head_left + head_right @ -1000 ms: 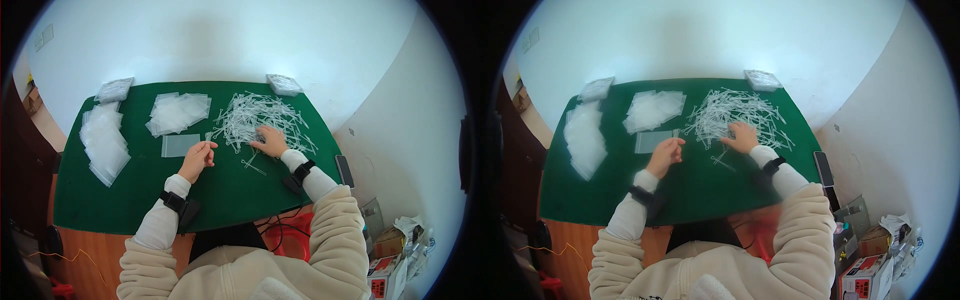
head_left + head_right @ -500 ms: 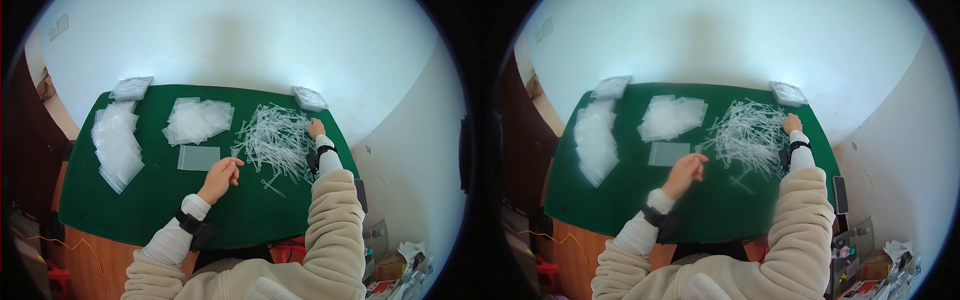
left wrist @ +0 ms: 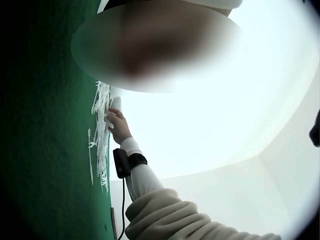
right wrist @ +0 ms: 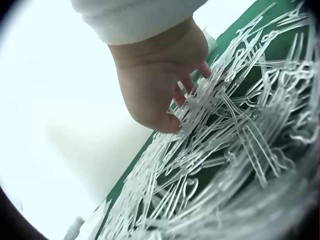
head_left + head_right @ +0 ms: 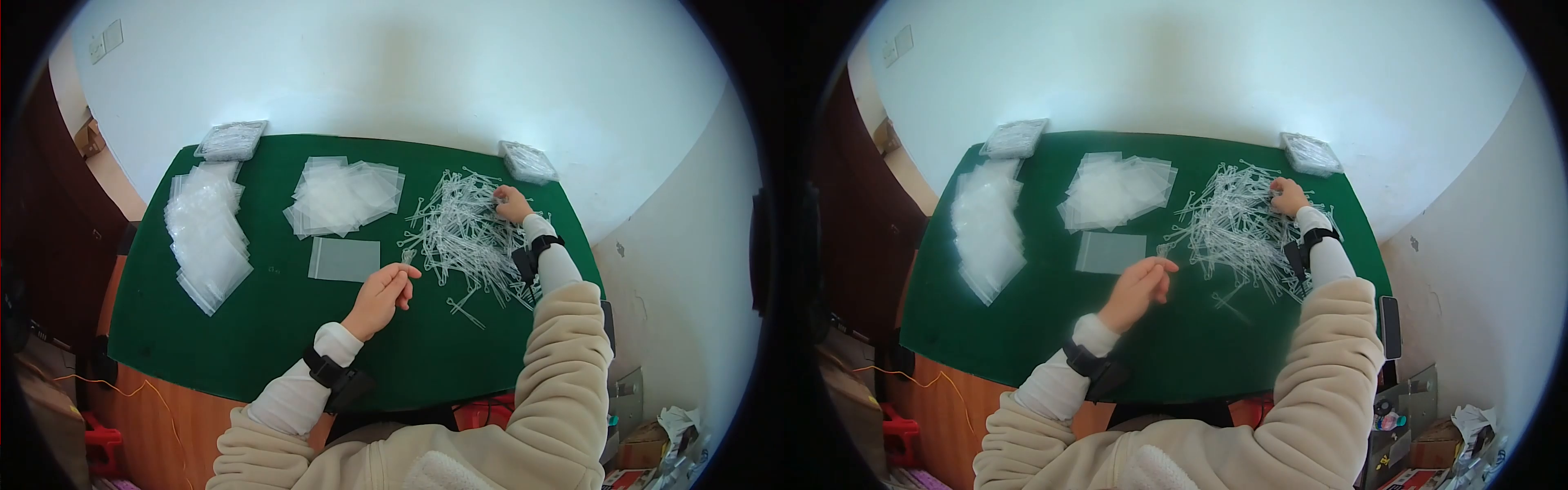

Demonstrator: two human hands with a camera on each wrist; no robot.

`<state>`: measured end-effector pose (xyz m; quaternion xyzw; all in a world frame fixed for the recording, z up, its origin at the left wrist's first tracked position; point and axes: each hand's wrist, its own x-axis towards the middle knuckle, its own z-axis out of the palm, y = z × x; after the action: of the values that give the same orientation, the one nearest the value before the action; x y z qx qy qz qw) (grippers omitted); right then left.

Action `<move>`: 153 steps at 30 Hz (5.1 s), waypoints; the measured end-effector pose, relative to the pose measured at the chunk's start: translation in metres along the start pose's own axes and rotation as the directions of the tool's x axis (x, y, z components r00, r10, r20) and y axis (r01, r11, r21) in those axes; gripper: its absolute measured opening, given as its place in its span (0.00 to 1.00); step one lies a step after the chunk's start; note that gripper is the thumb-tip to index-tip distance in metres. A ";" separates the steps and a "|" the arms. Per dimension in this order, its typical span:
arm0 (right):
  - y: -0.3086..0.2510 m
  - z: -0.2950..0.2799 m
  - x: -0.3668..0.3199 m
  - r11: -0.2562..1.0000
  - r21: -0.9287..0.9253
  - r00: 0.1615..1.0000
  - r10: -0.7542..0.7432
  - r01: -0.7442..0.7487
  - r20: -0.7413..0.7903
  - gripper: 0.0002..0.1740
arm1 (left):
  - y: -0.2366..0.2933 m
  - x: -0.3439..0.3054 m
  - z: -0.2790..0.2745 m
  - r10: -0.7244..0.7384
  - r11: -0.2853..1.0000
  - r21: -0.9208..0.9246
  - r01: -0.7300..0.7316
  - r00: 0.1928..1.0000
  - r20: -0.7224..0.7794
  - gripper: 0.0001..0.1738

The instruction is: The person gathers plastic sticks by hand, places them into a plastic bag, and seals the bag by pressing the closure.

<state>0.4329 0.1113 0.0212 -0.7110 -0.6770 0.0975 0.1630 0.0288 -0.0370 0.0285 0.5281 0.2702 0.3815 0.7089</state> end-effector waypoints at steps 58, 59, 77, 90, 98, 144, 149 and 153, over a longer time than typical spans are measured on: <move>-0.098 -0.030 -0.037 0.932 -0.241 0.922 -0.179 0.270 0.343 0.17 | 0.003 -0.001 -0.002 0.104 0.993 0.053 -0.103 0.995 -0.001 0.13; -0.094 -0.027 -0.028 0.931 -0.233 0.936 -0.210 0.280 0.283 0.16 | 0.003 -0.001 -0.002 0.111 0.993 0.049 -0.111 0.994 -0.013 0.13; -0.099 0.034 0.058 0.966 -0.240 0.965 0.146 -0.092 0.217 0.18 | 0.009 -0.006 0.000 0.083 0.993 0.079 -0.085 0.996 0.027 0.13; -0.105 0.034 0.041 0.960 -0.091 0.957 0.273 -0.265 0.093 0.25 | 0.005 -0.006 0.000 0.098 0.992 0.080 -0.101 0.994 0.040 0.13; -0.117 0.031 0.057 0.915 -0.194 0.902 0.389 -0.355 0.185 0.25 | 0.006 -0.006 0.000 0.087 0.993 0.080 -0.090 0.996 0.033 0.13; -0.023 -0.015 0.011 0.917 -0.398 0.993 0.067 -0.023 0.098 0.25 | 0.008 -0.008 0.000 0.087 0.992 0.090 -0.092 0.995 0.057 0.13; -0.040 -0.038 -0.059 0.875 -0.480 0.971 0.058 0.062 0.232 0.25 | 0.007 -0.008 0.002 0.091 0.994 0.063 -0.094 0.995 0.048 0.13; -0.019 -0.056 -0.085 0.957 -0.261 0.916 -0.016 0.130 0.400 0.25 | 0.008 -0.008 0.002 0.097 0.994 0.052 -0.099 0.994 0.044 0.13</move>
<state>0.4299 0.0219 0.0729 -0.6668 -0.7291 0.1347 -0.0758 0.0232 -0.0437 0.0369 0.5675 0.2393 0.3973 0.6803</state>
